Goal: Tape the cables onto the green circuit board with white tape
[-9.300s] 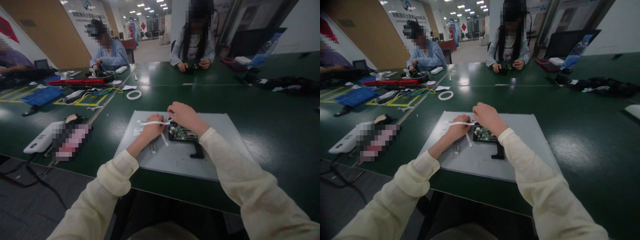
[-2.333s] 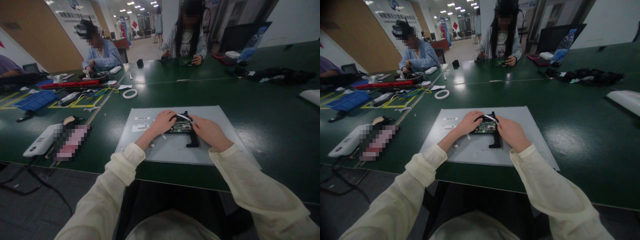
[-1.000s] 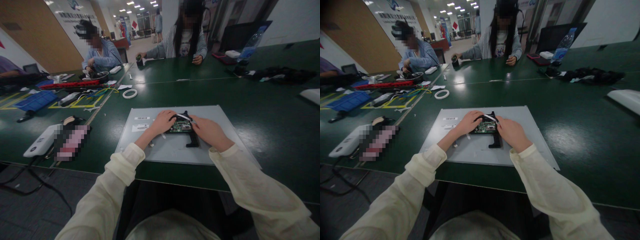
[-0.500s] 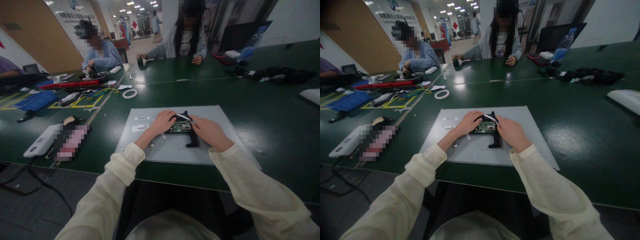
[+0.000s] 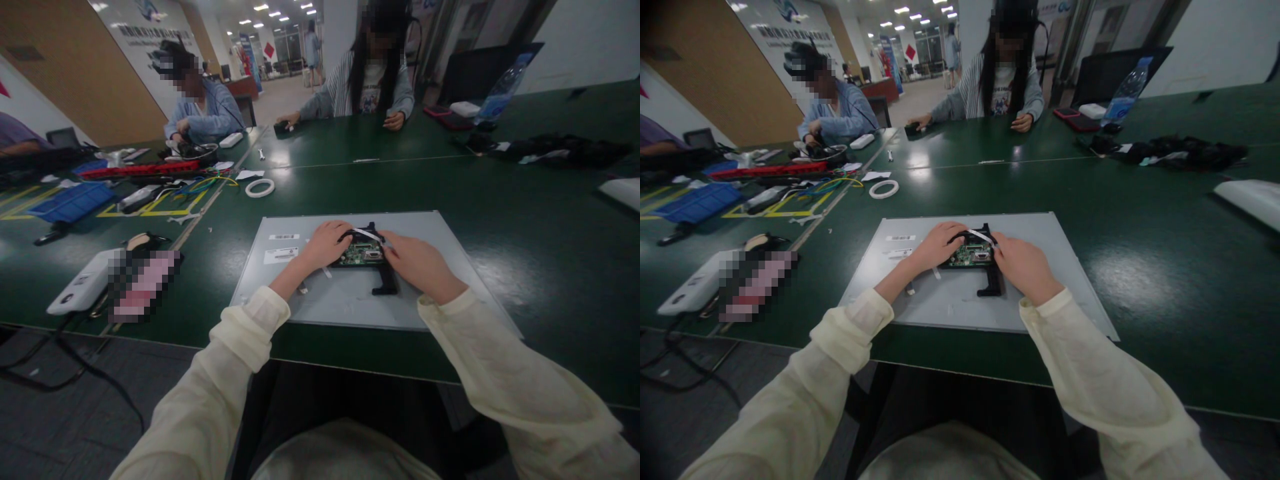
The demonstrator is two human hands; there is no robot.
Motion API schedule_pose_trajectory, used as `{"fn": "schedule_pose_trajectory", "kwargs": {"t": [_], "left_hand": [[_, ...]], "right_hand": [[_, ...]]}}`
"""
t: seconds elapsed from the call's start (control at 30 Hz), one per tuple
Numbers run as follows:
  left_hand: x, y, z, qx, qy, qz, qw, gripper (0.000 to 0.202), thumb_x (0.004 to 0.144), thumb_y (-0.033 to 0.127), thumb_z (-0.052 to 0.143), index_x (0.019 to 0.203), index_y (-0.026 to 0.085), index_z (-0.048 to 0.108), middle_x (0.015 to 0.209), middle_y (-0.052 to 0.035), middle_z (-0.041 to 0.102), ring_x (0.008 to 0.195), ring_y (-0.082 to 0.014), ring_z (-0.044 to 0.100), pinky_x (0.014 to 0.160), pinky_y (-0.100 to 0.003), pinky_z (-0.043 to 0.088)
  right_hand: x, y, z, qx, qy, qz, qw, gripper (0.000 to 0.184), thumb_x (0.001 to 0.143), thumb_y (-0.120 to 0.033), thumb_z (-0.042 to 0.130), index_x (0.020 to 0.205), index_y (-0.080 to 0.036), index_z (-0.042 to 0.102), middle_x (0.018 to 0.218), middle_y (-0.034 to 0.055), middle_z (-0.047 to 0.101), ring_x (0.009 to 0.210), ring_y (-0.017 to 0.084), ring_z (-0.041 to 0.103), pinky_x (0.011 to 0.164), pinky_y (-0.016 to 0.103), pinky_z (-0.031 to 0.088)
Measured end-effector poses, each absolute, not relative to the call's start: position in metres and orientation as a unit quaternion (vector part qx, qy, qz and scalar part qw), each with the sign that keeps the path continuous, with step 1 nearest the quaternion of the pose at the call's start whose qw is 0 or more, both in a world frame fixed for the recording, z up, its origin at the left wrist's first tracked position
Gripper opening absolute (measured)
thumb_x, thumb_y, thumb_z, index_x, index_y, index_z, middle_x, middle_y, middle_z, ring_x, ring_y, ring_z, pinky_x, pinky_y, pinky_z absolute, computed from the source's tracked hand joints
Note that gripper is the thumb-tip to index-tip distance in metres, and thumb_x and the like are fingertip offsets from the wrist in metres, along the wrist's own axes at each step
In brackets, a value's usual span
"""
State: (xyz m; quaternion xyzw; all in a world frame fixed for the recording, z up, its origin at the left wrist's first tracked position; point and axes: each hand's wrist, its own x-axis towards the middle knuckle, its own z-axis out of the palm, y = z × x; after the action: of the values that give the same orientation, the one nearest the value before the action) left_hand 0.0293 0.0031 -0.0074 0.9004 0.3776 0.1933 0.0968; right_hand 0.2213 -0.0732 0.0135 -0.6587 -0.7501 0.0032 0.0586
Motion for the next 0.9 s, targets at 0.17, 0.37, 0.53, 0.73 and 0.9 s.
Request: {"fn": "schedule_pose_trajectory", "kwargs": {"t": [0.17, 0.37, 0.53, 0.73, 0.9], "left_hand": [[0.030, 0.003, -0.009, 0.900, 0.378, 0.197, 0.094, 0.034, 0.091, 0.027, 0.033, 0.116, 0.017, 0.052, 0.122, -0.0070, 0.055, 0.116, -0.0182, 0.046, 0.104, -0.035, 0.032], [0.029, 0.003, -0.013, 0.890, 0.394, 0.209, 0.089, 0.035, 0.090, 0.029, 0.036, 0.120, 0.015, 0.049, 0.123, -0.0103, 0.053, 0.116, -0.0201, 0.046, 0.102, -0.037, 0.033], [0.025, 0.003, -0.009, 0.885, 0.413, 0.189, 0.097, 0.034, 0.090, 0.029, 0.036, 0.118, 0.018, 0.053, 0.118, -0.0086, 0.058, 0.113, -0.0206, 0.049, 0.100, -0.039, 0.035], [0.025, 0.005, -0.010, 0.879, 0.429, 0.190, 0.089, 0.033, 0.088, 0.028, 0.040, 0.117, 0.021, 0.054, 0.117, -0.0051, 0.060, 0.113, -0.0190, 0.050, 0.098, -0.036, 0.036], [0.024, 0.001, -0.010, 0.873, 0.437, 0.209, 0.062, 0.036, 0.089, 0.029, 0.038, 0.123, 0.018, 0.048, 0.122, -0.0080, 0.056, 0.115, -0.0204, 0.048, 0.099, -0.040, 0.034]], "right_hand": [[0.217, -0.074, 0.016, -0.652, -0.744, -0.010, 0.149, 0.035, 0.089, -0.027, 0.038, 0.120, -0.021, 0.053, 0.095, 0.0069, 0.063, 0.079, 0.020, 0.058, 0.063, 0.028, 0.041], [0.205, -0.081, 0.020, -0.460, -0.842, 0.047, 0.279, 0.037, 0.088, -0.026, 0.041, 0.123, -0.018, 0.050, 0.111, 0.0102, 0.054, 0.103, 0.021, 0.049, 0.088, 0.035, 0.042], [0.192, -0.087, 0.017, -0.328, -0.912, 0.065, 0.237, 0.047, 0.084, -0.037, 0.049, 0.129, -0.021, 0.046, 0.131, 0.0099, 0.043, 0.123, 0.024, 0.034, 0.103, 0.045, 0.030], [0.180, -0.098, 0.017, -0.278, -0.939, 0.039, 0.198, 0.050, 0.082, -0.040, 0.053, 0.127, -0.020, 0.049, 0.134, 0.0107, 0.042, 0.126, 0.025, 0.031, 0.105, 0.050, 0.024], [0.175, -0.105, 0.016, -0.272, -0.954, 0.042, 0.122, 0.056, 0.080, -0.049, 0.054, 0.128, -0.020, 0.049, 0.136, 0.0102, 0.040, 0.130, 0.025, 0.025, 0.107, 0.051, 0.018]]}}
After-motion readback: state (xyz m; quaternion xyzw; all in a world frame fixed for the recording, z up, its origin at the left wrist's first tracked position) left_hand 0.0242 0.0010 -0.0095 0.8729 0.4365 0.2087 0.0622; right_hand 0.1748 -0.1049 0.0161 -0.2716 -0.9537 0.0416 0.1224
